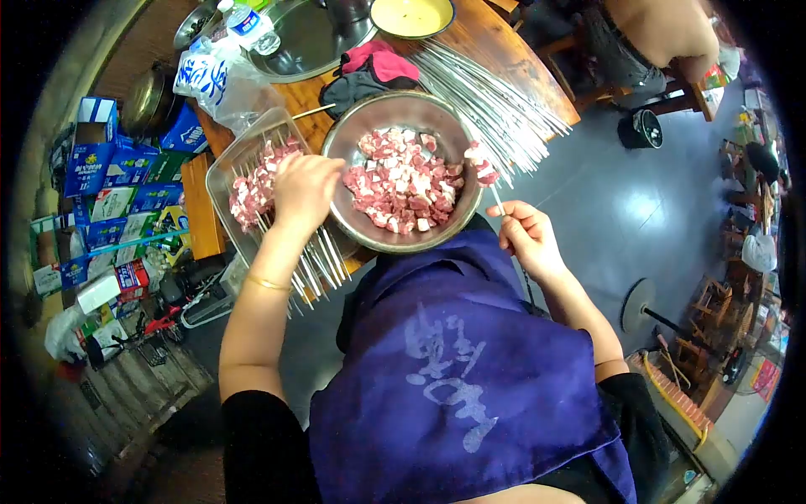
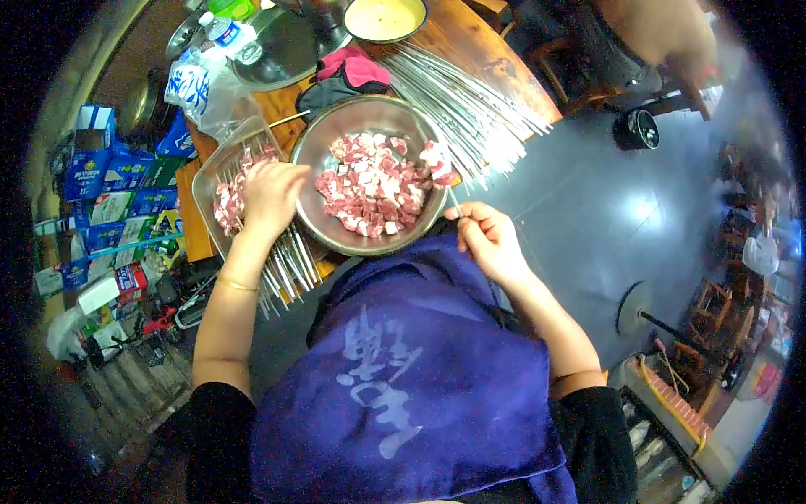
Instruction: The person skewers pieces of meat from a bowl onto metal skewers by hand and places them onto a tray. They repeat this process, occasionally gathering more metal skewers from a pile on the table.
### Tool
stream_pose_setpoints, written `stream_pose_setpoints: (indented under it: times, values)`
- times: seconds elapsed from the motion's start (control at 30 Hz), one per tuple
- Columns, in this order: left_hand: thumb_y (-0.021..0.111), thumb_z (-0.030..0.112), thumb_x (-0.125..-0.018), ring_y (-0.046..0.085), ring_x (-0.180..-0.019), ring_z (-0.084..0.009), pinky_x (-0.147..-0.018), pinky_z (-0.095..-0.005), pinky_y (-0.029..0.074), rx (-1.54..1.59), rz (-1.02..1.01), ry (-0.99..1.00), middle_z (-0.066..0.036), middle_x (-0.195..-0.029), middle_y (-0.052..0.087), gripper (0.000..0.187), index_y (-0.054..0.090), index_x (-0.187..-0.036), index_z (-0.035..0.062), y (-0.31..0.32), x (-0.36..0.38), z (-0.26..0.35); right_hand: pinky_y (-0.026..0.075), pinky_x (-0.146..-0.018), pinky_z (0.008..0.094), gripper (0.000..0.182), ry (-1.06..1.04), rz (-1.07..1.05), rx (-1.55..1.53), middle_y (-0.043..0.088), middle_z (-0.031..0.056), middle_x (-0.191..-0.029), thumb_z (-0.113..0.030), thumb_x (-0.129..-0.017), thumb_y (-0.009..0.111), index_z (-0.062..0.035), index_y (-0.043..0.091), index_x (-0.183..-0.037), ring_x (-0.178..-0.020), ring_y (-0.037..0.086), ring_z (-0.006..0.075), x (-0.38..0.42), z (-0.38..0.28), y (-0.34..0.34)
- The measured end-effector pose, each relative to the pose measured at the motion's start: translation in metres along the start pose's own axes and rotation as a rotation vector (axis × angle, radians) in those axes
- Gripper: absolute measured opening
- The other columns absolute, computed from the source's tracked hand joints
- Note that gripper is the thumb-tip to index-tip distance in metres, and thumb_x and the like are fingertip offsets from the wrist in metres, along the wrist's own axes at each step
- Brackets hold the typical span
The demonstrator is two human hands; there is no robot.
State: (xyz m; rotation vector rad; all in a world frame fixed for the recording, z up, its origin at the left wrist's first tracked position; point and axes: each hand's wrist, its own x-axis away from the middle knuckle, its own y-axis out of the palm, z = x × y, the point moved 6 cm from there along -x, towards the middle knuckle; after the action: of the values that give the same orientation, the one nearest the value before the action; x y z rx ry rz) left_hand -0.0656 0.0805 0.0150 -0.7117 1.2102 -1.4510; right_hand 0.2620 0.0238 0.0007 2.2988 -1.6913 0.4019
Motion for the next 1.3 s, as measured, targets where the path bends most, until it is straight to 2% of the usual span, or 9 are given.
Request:
stream_pose_setpoints:
  times: [0.13, 0.3, 0.4, 0.5, 0.63, 0.67, 0.77, 0.9, 1.3]
  values:
    - [0.061, 0.014, -0.079, 0.059, -0.094, -0.0232, -0.102, -0.0406, 0.034, -0.366, -0.327, 0.269, -0.007, -0.089, 0.068, 0.017, 0.074, -0.090, 0.0150, 0.057, -0.018, 0.025, 0.042, -0.056, 0.0201, 0.021, 0.015, -0.013, 0.014, 0.054, -0.0027, -0.072, -0.007, -0.097, 0.045, -0.0012, 0.062, -0.108, -0.061, 0.049, 0.0049, 0.008, -0.001, 0.009]
    - [0.056, 0.012, -0.079, 0.053, -0.107, -0.0240, -0.108, -0.0404, 0.024, -0.966, -0.480, 0.184, -0.005, -0.096, 0.068, 0.020, 0.075, -0.086, 0.0113, 0.162, -0.015, -0.039, 0.043, -0.058, 0.0208, 0.021, -0.035, 0.015, 0.044, 0.055, -0.0019, -0.075, -0.006, -0.096, 0.046, 0.0004, 0.061, -0.109, -0.062, 0.051, 0.0061, 0.017, 0.000, 0.004]
    - [0.056, 0.014, -0.079, 0.054, -0.107, -0.0239, -0.108, -0.0387, 0.024, -0.807, -0.582, 0.217, -0.008, -0.099, 0.068, 0.020, 0.075, -0.086, 0.0117, 0.109, -0.026, 0.010, 0.044, -0.059, 0.0210, 0.022, 0.006, 0.035, 0.041, 0.055, -0.0015, -0.074, -0.006, -0.096, 0.046, 0.0009, 0.061, -0.109, -0.062, 0.051, 0.0063, 0.022, 0.007, -0.002]
    - [0.058, 0.015, -0.078, 0.055, -0.106, -0.0240, -0.107, -0.0393, 0.024, -0.616, -0.715, 0.158, -0.008, -0.097, 0.069, 0.019, 0.075, -0.087, 0.0124, 0.106, -0.024, 0.012, 0.039, -0.054, 0.0187, 0.022, -0.016, 0.063, 0.056, 0.054, -0.0023, -0.069, -0.009, -0.098, 0.046, -0.0001, 0.062, -0.109, -0.060, 0.048, 0.0042, 0.026, 0.012, -0.006]
    - [0.064, 0.017, -0.080, 0.065, -0.085, -0.0272, -0.084, -0.0426, 0.045, -0.013, -0.790, -0.038, -0.007, -0.084, 0.071, 0.012, 0.071, -0.082, 0.0074, 0.057, -0.028, 0.037, 0.042, -0.055, 0.0215, 0.023, 0.017, 0.066, 0.037, 0.054, -0.0022, -0.069, -0.006, -0.095, 0.045, 0.0012, 0.062, -0.109, -0.060, 0.049, 0.0055, 0.032, 0.009, -0.007]
    - [0.066, 0.013, -0.082, 0.064, -0.065, -0.0201, -0.065, -0.0334, 0.051, 0.414, -0.606, -0.060, -0.007, -0.076, 0.068, 0.010, 0.068, -0.080, 0.0033, 0.062, -0.024, 0.030, 0.041, -0.055, 0.0215, 0.023, 0.047, 0.021, 0.038, 0.053, -0.0026, -0.069, -0.006, -0.095, 0.046, 0.0013, 0.062, -0.110, -0.060, 0.048, 0.0052, 0.032, 0.005, -0.004]
    - [0.063, 0.012, -0.091, 0.063, -0.077, -0.0116, -0.070, -0.0277, 0.053, 1.570, -0.382, -0.600, -0.003, -0.094, 0.067, 0.014, 0.065, -0.103, 0.0037, 0.062, -0.010, 0.029, 0.039, -0.053, 0.0214, 0.025, 0.073, -0.127, 0.050, 0.051, -0.0048, -0.066, -0.007, -0.094, 0.048, 0.0002, 0.062, -0.113, -0.058, 0.046, 0.0036, 0.036, -0.002, 0.008]
    - [0.059, 0.009, -0.093, 0.062, -0.091, -0.0122, -0.085, -0.0297, 0.054, 2.252, -0.072, -0.671, -0.004, -0.102, 0.065, 0.024, 0.061, -0.116, 0.0035, 0.050, -0.005, 0.044, 0.049, -0.065, 0.0255, 0.023, -0.088, -0.236, 0.288, 0.066, 0.0055, -0.080, -0.005, -0.091, 0.051, -0.0015, 0.065, -0.110, -0.069, 0.058, 0.0107, 0.037, -0.027, 0.024]
    - [0.053, 0.007, -0.095, 0.063, -0.104, -0.0203, -0.089, -0.0346, 0.054, 2.285, 0.238, -0.593, -0.010, -0.114, 0.064, 0.018, 0.059, -0.113, 0.0078, 0.034, 0.010, 0.045, 0.053, -0.070, 0.0283, 0.024, -0.136, -0.272, 0.446, 0.070, 0.0142, -0.092, -0.002, -0.088, 0.051, -0.0011, 0.066, -0.107, -0.075, 0.067, 0.0176, 0.026, -0.043, 0.043]
